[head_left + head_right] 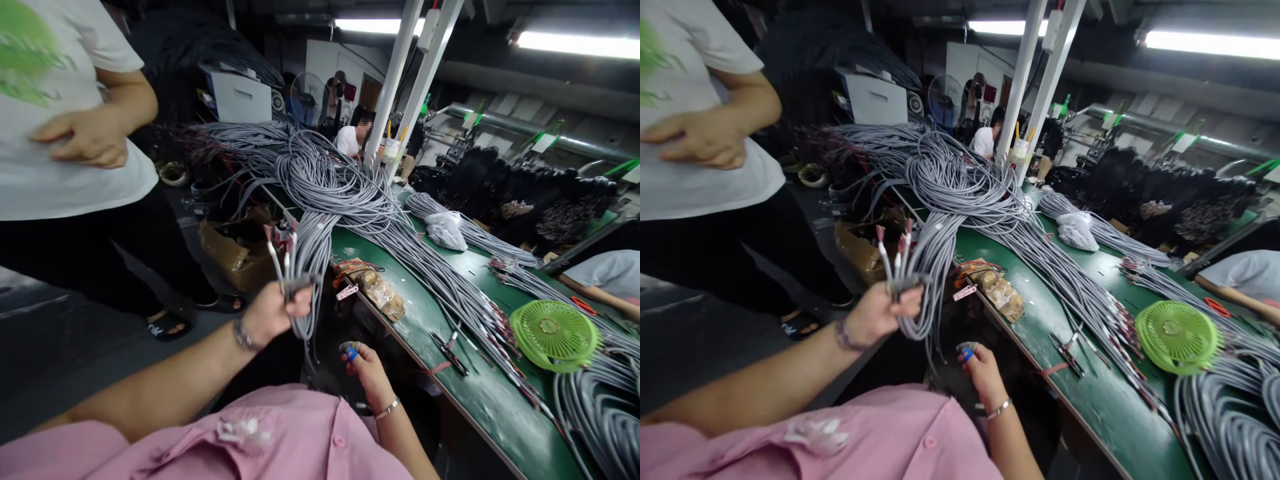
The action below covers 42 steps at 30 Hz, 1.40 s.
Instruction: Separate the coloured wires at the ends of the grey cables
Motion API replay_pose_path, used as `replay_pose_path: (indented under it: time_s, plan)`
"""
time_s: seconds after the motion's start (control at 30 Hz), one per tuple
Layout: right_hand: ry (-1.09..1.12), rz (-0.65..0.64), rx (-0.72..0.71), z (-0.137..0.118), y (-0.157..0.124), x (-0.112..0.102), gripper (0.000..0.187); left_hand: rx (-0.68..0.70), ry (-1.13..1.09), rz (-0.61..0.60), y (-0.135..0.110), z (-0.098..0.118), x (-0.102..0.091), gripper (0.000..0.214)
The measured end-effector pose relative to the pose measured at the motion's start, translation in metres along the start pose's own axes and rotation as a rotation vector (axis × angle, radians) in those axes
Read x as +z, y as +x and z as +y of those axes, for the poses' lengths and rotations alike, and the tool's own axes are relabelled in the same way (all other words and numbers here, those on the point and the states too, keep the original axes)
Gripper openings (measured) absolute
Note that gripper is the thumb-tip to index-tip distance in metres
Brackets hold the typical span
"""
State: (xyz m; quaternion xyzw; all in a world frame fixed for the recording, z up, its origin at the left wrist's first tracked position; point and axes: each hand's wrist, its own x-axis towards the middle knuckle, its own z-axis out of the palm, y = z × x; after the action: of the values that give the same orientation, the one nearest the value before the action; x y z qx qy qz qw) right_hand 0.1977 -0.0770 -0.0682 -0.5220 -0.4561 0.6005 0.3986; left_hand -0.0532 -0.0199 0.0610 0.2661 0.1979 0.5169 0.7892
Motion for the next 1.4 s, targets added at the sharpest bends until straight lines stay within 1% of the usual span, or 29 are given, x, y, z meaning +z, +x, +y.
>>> replay_pose_path:
  time_s: [0.03,0.07,0.1,0.13,0.17,0.23,0.3,0.33,0.37,0.43,0.53,0.67,0.73,0.77,0.83,0.9,0.97,1.17,1.4]
  plan:
    - [0.006,0.013,0.005,0.001,-0.002,-0.001,0.040,0.051,-0.068,0.003,0.007,0.014,0.007,0.015]
    - [0.014,0.023,0.009,0.002,-0.005,-0.001,0.040,0.078,-0.112,-0.003,0.011,0.024,0.014,0.016]
    - [0.024,0.027,0.011,0.003,-0.008,-0.002,0.040,0.080,-0.122,-0.010,0.013,0.026,0.020,0.016]
    - [0.034,0.031,0.007,0.003,-0.011,-0.002,0.040,0.050,-0.089,-0.021,0.011,0.021,0.025,0.016]
    - [0.040,0.034,-0.001,0.003,-0.014,-0.003,0.040,-0.005,-0.017,-0.033,0.008,0.009,0.028,0.016]
    - [0.042,0.049,-0.025,0.003,-0.020,-0.005,0.039,-0.126,0.223,-0.045,-0.006,-0.027,0.026,0.018]
    - [0.040,0.068,-0.044,0.002,-0.027,-0.009,0.037,-0.224,0.507,-0.056,-0.022,-0.065,0.017,0.019]
    - [0.039,0.072,-0.051,0.002,-0.030,-0.011,0.036,-0.261,0.609,-0.081,-0.028,-0.080,0.012,0.019]
    - [0.037,0.072,-0.058,0.001,-0.033,-0.012,0.034,-0.299,0.687,-0.100,-0.033,-0.092,0.008,0.020]
    - [0.025,0.059,-0.079,-0.001,-0.040,-0.013,0.031,-0.343,0.774,-0.114,-0.038,-0.104,0.001,0.022]
    - [0.022,-0.005,-0.126,-0.015,-0.049,-0.009,0.030,-0.339,0.788,-0.112,-0.038,-0.104,-0.002,0.022]
    - [0.064,-0.141,-0.190,-0.048,-0.054,0.001,0.045,-0.296,0.762,-0.085,-0.034,-0.105,-0.008,0.021]
    - [0.046,-0.185,-0.209,-0.064,-0.052,0.006,0.050,-0.310,0.753,-0.078,-0.034,-0.109,-0.014,0.020]
    - [0.030,-0.194,-0.220,-0.069,-0.049,0.008,0.049,-0.326,0.749,-0.080,-0.034,-0.111,-0.017,0.019]
    - [0.004,-0.162,-0.243,-0.075,-0.043,0.014,0.039,-0.365,0.754,-0.085,-0.036,-0.114,-0.021,0.018]
    - [0.006,-0.101,-0.255,-0.073,-0.037,0.021,0.031,-0.388,0.771,-0.086,-0.038,-0.113,-0.022,0.020]
    - [0.026,-0.054,-0.251,-0.068,-0.034,0.026,0.028,-0.390,0.780,-0.083,-0.041,-0.110,-0.022,0.021]
    - [0.067,-0.013,-0.225,-0.049,-0.035,0.028,0.022,-0.404,0.718,-0.056,-0.043,-0.105,-0.029,0.021]
    - [0.152,0.075,-0.243,-0.042,-0.038,0.034,0.022,-0.389,0.647,-0.097,-0.044,-0.105,-0.034,0.023]
